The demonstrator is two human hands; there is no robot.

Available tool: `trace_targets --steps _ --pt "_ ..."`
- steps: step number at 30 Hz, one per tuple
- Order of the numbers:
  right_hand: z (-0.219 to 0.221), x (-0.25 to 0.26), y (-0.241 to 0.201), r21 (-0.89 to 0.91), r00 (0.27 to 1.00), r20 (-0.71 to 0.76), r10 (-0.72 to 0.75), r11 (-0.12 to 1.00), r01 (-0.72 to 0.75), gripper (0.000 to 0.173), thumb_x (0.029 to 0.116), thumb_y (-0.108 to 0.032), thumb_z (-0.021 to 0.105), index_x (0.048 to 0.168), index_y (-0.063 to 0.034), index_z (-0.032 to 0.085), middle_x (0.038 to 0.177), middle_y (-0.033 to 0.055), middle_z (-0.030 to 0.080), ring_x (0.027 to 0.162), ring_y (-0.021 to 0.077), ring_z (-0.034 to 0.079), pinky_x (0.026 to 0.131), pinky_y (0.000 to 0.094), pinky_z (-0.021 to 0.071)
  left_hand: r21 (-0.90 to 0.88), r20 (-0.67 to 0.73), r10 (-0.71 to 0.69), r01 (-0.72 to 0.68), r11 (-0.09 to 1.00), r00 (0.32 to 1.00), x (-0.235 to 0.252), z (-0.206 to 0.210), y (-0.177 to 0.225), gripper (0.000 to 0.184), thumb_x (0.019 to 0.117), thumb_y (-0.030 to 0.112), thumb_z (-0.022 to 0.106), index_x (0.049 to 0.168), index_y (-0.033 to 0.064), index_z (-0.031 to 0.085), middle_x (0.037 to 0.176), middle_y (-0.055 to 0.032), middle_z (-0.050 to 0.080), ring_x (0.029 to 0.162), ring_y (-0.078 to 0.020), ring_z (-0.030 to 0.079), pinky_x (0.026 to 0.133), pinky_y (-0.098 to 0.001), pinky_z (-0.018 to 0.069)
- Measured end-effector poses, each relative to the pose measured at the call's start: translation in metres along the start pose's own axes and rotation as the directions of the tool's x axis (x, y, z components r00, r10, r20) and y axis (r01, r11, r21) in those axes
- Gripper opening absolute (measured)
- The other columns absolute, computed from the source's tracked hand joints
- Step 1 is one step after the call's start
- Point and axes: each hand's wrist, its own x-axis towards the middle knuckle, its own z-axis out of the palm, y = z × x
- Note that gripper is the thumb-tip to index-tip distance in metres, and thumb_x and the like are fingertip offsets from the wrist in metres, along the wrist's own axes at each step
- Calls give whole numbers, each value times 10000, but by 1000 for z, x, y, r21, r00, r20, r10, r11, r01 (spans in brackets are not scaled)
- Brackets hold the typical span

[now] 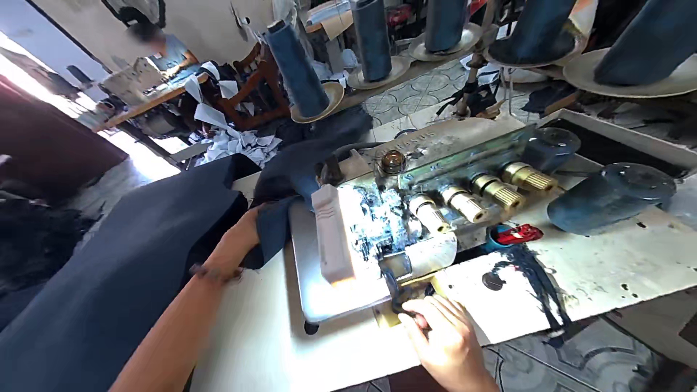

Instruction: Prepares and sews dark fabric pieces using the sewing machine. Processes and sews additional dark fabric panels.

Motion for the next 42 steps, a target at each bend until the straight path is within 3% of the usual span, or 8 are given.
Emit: trace_targets --steps 4,10,15,23,29,32,36,42 --pt "-1 1 -2 -5 999 41 -5 1000 5 243 940 -310 596 877 -135 753 724 -24 665 686 120 606 681 301 489 125 -358 167 -130 984 919 -98 17 -91 323 1058 253 568 1303 77 685 1217 -203 708 1095 -453 685 902 -733 499" --pt "-1 1 -3 -10 997 73 -14 1000 14 268 950 -268 586 881 -73 756 740 43 686 660 182 622 658 384 502 -103 -687 -151 110 988 711 -205 78 -181 505 927 265 760 1258 -88 618 1280 -406 545 1190 -621 523 989 -748 410" --pt "-6 2 -7 22 995 95 -34 999 32 270 963 -196 581 911 17 738 742 139 672 651 232 619 639 388 507 -192 -720 -212 103 976 661 -197 80 -170 208 1028 102 609 1061 -84 695 1081 -303 670 1051 -480 661 926 -664 504" --pt "-25 -9 -27 285 959 279 44 950 -127 217 953 -141 585 939 36 709 779 82 674 658 66 597 624 220 504 -426 -549 -472 255 868 690 -210 27 -159 382 1117 195 412 1295 -109 560 1219 -361 624 1184 -531 605 1000 -686 446" --pt "-9 -57 -101 488 472 873 -124 222 -844 713 1010 -593 464 1424 -13 481 1238 61 684 1093 197 681 919 403 580 -468 -285 40 -176 866 958 -264 93 -59 364 1105 159 405 1343 -63 568 1221 -251 657 1127 -327 655 1010 -504 508" --pt "-2 -53 -115 420 420 907 -2 10 -907 704 1008 -570 455 1452 -26 407 1239 51 674 1112 172 672 940 386 568 -563 -9 323 -272 780 946 -295 153 -4 369 1086 119 417 1384 -60 539 1248 -255 657 1138 -336 664 1017 -501 509" --pt "-6 -45 -113 410 389 858 335 10 -912 283 1053 -109 485 1318 -12 465 1012 67 710 900 122 720 816 310 618 -599 198 708 -488 635 678 -309 203 19 392 1007 111 622 1353 -70 594 1201 -266 669 1112 -383 665 991 -532 521" --pt "-19 -97 -93 403 489 793 362 290 -868 311 1009 -94 525 1276 63 544 1100 82 689 1004 67 678 930 267 566 -131 -434 582 -687 715 688 -200 172 37 307 1029 222 579 1250 45 697 1243 -149 684 1207 -319 629 1025 -489 516"
